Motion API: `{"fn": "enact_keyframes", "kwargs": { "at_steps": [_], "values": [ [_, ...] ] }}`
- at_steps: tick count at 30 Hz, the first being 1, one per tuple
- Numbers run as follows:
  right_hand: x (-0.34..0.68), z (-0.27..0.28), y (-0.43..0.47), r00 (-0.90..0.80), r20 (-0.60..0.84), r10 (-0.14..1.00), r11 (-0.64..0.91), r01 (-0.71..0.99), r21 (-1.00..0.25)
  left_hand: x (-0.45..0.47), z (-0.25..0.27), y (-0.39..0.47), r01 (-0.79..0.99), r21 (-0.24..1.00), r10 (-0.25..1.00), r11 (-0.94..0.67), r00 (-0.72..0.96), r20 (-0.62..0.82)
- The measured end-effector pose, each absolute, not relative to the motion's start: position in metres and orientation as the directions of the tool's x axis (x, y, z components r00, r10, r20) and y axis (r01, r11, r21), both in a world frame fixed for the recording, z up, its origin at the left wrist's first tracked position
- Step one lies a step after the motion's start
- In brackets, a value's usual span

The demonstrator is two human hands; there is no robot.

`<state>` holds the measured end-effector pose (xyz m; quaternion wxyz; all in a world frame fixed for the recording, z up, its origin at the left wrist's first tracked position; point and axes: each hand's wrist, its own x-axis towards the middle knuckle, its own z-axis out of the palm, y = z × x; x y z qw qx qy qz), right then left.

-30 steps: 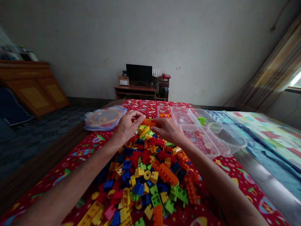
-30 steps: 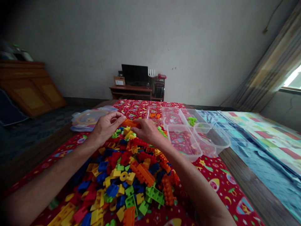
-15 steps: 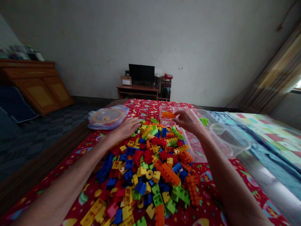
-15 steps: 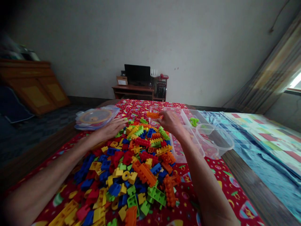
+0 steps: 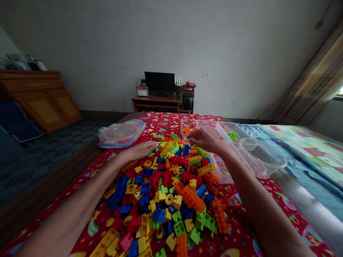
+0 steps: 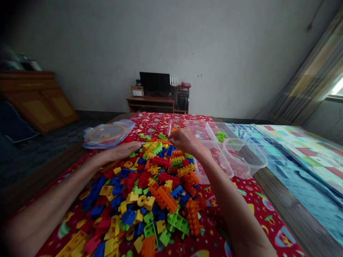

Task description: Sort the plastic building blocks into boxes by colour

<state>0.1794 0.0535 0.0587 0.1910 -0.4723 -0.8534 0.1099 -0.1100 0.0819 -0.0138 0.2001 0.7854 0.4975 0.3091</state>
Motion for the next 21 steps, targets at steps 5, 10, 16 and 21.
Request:
{"fn": "enact_keyframes", "kwargs": {
  "at_steps": [5,10,16,21],
  "values": [
    [0.158,0.046,0.039,-0.668,0.014,0.744,0.630,0.694,-0.348,-0.106,-0.010,0.089,0.746,0.422,0.844,-0.515,0.529,0.094],
    [0.154,0.033,0.035,-0.692,-0.002,0.722,0.675,0.705,-0.220,-0.101,-0.009,0.087,0.780,0.263,0.820,-0.568,0.564,0.098],
    [0.159,0.039,0.040,-0.709,0.033,0.705,0.693,0.678,-0.244,-0.080,0.002,0.072,0.783,0.234,0.809,-0.576,0.507,0.297],
    [0.161,0.047,0.039,-0.725,0.030,0.688,0.686,0.635,-0.355,-0.067,0.000,0.065,0.712,0.298,0.772,-0.636,0.578,0.264]
  ]
}}
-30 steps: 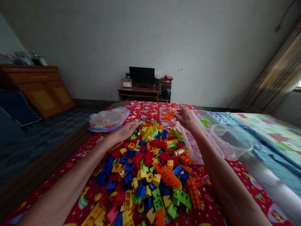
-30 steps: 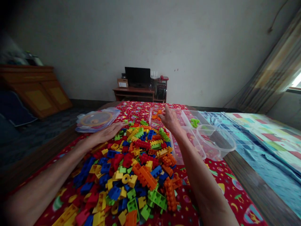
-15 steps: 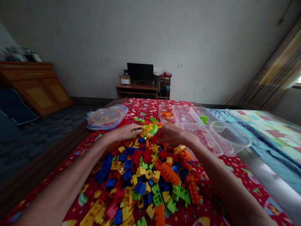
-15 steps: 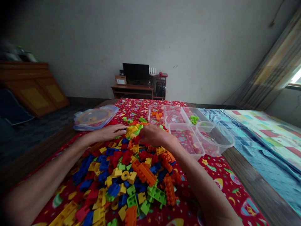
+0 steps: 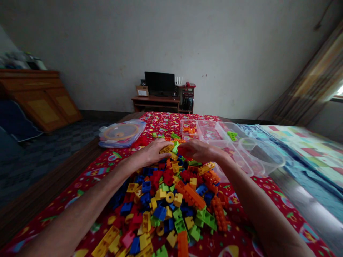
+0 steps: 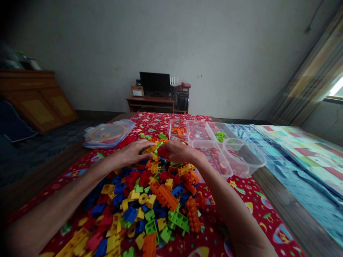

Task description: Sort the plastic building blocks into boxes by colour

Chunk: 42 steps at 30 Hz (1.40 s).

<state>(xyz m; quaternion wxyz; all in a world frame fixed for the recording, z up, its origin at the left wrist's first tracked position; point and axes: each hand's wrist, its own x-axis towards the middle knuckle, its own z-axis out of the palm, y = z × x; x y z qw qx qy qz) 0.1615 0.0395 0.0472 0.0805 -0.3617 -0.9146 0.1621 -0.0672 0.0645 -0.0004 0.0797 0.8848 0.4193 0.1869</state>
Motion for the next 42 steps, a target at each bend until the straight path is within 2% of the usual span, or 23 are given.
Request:
{"fn": "enact_keyframes", "kwargs": {
  "at_steps": [4,6,11,15,18,20,23,29,36,42],
  "values": [
    [0.173,0.056,0.038,-0.659,0.023,0.752,0.620,0.695,-0.363,-0.066,-0.002,0.063,0.718,0.318,0.785,-0.619,0.560,0.266],
    [0.185,0.064,0.037,-0.580,0.072,0.811,0.566,0.748,-0.348,-0.066,0.000,0.063,0.737,0.322,0.804,-0.595,0.543,0.242],
    [0.227,0.082,0.037,-0.310,0.217,0.926,0.353,0.914,-0.200,-0.066,0.004,0.062,0.757,0.295,0.813,-0.583,0.546,0.204],
    [0.250,0.080,0.044,-0.189,0.103,0.977,0.206,0.959,-0.194,-0.067,0.005,0.061,0.756,0.292,0.811,-0.585,0.553,0.193],
    [0.254,0.073,0.049,-0.092,-0.019,0.996,0.090,0.993,-0.072,-0.066,0.006,0.061,0.754,0.299,0.810,-0.585,0.556,0.186],
    [0.253,0.069,0.052,-0.044,-0.049,0.998,0.045,0.999,0.024,-0.066,0.006,0.060,0.758,0.288,0.811,-0.585,0.553,0.190],
    [0.253,0.066,0.054,-0.037,-0.034,0.999,0.040,0.996,0.080,-0.065,0.006,0.060,0.765,0.269,0.811,-0.585,0.554,0.189],
    [0.255,0.066,0.055,-0.034,0.001,0.999,0.034,0.995,0.091,-0.065,0.006,0.060,0.759,0.261,0.803,-0.596,0.568,0.180],
    [0.253,0.072,0.052,-0.039,-0.022,0.999,0.040,0.994,0.097,-0.060,0.005,0.057,0.627,0.232,0.669,-0.744,0.699,0.255],
    [0.256,0.077,0.050,-0.056,-0.039,0.998,0.058,0.997,0.053,-0.059,-0.002,0.062,0.624,0.168,0.640,-0.763,0.693,0.333]
  ]
}}
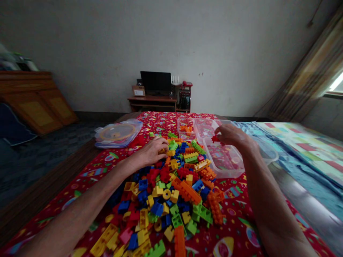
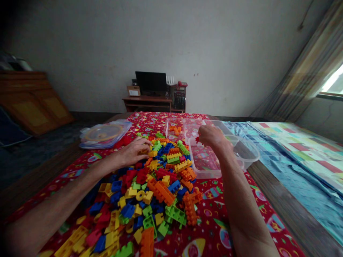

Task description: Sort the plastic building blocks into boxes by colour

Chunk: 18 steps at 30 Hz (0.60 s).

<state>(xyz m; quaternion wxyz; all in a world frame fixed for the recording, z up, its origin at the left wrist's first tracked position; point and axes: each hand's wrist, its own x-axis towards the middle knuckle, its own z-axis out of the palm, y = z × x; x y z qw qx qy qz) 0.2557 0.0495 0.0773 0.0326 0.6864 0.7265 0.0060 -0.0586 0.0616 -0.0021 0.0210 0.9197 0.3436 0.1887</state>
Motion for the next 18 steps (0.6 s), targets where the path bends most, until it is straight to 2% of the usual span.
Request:
{"fn": "enact_keyframes", "kwargs": {
  "at_steps": [2,6,11,15,18],
  "values": [
    [0.256,0.078,0.049,-0.068,-0.034,0.997,0.069,0.997,0.041,-0.059,-0.001,0.062,0.630,0.196,0.653,-0.752,0.670,0.353],
    [0.255,0.078,0.049,-0.065,-0.039,0.997,0.067,0.997,0.040,-0.063,0.008,0.058,0.657,0.343,0.741,-0.671,0.590,0.321],
    [0.253,0.076,0.050,-0.057,-0.048,0.997,0.063,0.991,0.118,-0.069,0.007,0.062,0.652,0.537,0.841,-0.535,0.475,0.261],
    [0.249,0.076,0.047,-0.101,0.098,0.990,0.087,0.987,0.138,-0.074,-0.001,0.072,0.604,0.615,0.855,-0.507,0.445,0.268],
    [0.233,0.072,0.042,-0.236,0.254,0.938,0.216,0.971,0.106,-0.074,-0.002,0.073,0.611,0.621,0.865,-0.491,0.428,0.264]
  ]
}}
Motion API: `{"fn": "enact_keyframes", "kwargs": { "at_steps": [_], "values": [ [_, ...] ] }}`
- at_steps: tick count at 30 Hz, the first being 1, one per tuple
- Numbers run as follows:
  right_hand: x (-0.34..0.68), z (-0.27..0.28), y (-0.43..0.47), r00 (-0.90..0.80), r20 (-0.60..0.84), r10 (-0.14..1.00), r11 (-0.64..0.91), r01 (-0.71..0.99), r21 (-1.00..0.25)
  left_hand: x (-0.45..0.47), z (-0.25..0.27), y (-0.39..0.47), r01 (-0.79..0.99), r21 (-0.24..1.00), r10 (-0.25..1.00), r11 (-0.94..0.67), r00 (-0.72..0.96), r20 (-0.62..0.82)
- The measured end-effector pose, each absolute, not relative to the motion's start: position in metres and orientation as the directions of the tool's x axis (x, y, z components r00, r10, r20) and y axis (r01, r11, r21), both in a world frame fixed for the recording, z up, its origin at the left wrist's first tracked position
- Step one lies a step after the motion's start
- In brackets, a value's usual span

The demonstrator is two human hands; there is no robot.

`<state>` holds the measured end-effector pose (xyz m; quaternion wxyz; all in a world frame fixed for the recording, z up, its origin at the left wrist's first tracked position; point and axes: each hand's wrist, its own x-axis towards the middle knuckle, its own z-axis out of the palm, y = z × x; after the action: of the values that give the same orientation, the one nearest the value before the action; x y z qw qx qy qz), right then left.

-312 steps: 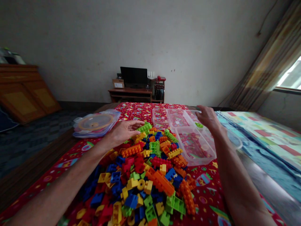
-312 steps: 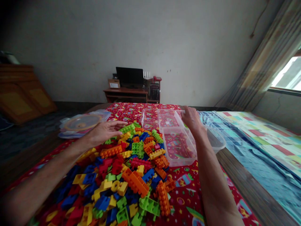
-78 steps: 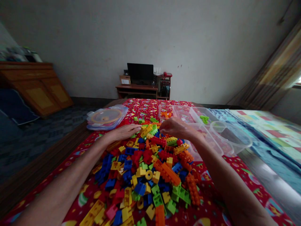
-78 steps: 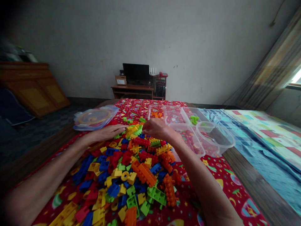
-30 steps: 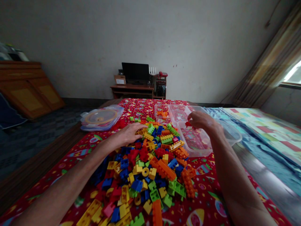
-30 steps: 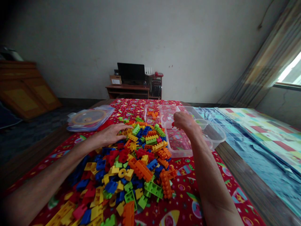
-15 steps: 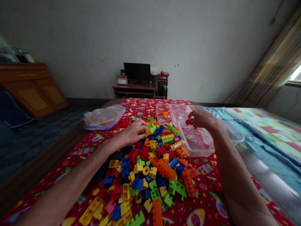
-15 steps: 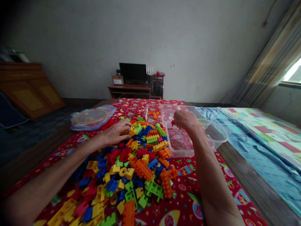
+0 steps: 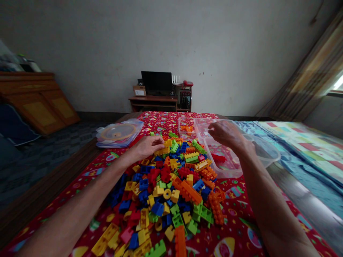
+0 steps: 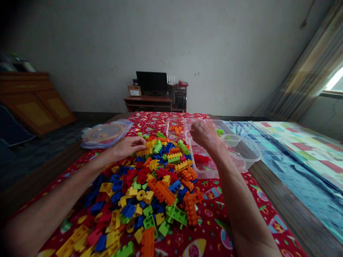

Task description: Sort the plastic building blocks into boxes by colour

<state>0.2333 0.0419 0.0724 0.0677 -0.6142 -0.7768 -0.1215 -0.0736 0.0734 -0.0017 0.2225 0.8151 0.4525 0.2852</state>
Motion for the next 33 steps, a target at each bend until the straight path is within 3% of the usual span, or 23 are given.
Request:
{"fn": "enact_keyframes", "kwargs": {
  "at_steps": [4,8,11,15,19,22,29,33],
  "values": [
    [0.192,0.055,0.035,-0.490,0.373,0.787,0.535,0.844,-0.020,-0.067,0.004,0.065,0.579,0.656,0.861,-0.484,0.447,0.241],
    [0.155,0.032,0.030,-0.689,0.353,0.634,0.754,0.652,-0.082,-0.059,0.011,0.055,0.549,0.671,0.835,-0.498,0.512,0.200],
    [0.149,0.026,0.031,-0.680,0.292,0.673,0.725,0.683,-0.082,-0.060,0.014,0.053,0.528,0.694,0.824,-0.489,0.540,0.169],
    [0.161,0.035,0.036,-0.631,0.337,0.699,0.703,0.694,-0.157,-0.071,0.019,0.054,0.555,0.672,0.781,-0.490,0.623,0.055],
    [0.168,0.042,0.040,-0.621,0.257,0.740,0.662,0.604,-0.444,-0.076,0.022,0.053,0.702,0.491,0.794,-0.517,0.607,-0.031],
    [0.168,0.044,0.039,-0.615,0.150,0.774,0.554,0.544,-0.630,-0.072,0.023,0.053,0.729,0.443,0.811,-0.521,0.585,-0.010],
    [0.185,0.046,0.050,-0.515,0.238,0.823,0.552,0.628,-0.549,-0.074,0.018,0.059,0.750,0.419,0.852,-0.512,0.505,0.137],
    [0.214,0.046,0.066,-0.260,0.322,0.910,0.401,0.744,-0.534,-0.075,0.013,0.060,0.664,0.562,0.859,-0.494,0.473,0.197]
  ]
}}
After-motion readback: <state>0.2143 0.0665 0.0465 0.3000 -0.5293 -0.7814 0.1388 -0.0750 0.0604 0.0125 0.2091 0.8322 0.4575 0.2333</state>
